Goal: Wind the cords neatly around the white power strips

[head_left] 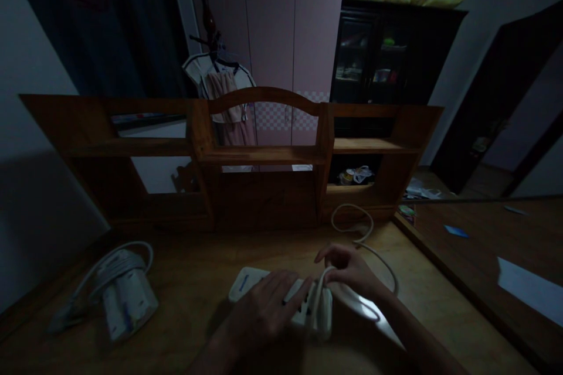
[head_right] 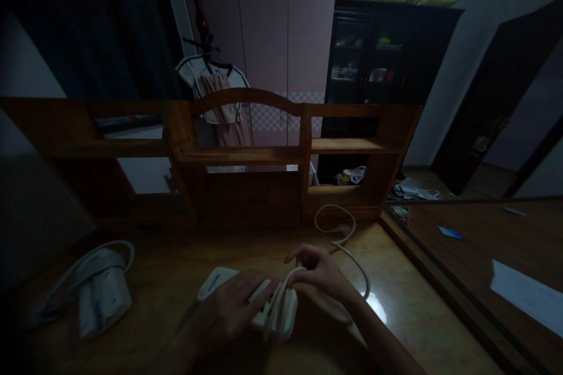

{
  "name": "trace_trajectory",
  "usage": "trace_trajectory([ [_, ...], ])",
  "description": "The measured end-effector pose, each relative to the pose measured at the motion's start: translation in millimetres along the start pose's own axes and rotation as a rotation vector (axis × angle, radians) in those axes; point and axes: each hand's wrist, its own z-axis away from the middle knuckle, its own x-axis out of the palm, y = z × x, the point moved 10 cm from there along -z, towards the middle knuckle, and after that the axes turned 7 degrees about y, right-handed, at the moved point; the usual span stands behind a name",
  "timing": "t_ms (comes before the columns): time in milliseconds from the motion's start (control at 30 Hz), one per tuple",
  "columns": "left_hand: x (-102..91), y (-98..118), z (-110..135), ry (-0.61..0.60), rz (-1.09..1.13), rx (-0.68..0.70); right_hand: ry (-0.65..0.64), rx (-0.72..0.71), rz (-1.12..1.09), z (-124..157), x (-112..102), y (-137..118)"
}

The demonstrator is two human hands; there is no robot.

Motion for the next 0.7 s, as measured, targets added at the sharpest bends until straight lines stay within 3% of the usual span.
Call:
trace_trajectory([
  [200, -34.9, 24.1, -3.2, 0.222, 0.029, 0.108, -0.248, 0.151, -0.177, 11.7, 31.7, 25.9],
  [300, -57.7, 21.5, -3.6, 0.377, -0.046, 0.068, -0.286, 0.192, -0.189, 14.0, 38.9, 38.7],
  [400, -69.5, 11.7, -2.6, 0.446, -0.119, 0.005, -0.287, 0.218, -0.186, 12.9, 45.6, 44.9],
  [567, -52.1, -24.1, 8.0, 0.361, -0.224, -0.186, -0.279, 0.181, -0.003, 11.2, 59.3, 41.6],
  [700, -31.3, -64.1, 20.5, 0.271, -0.168, -0.459, -0.198, -0.018, 0.39, 11.7, 62.0, 36.4],
])
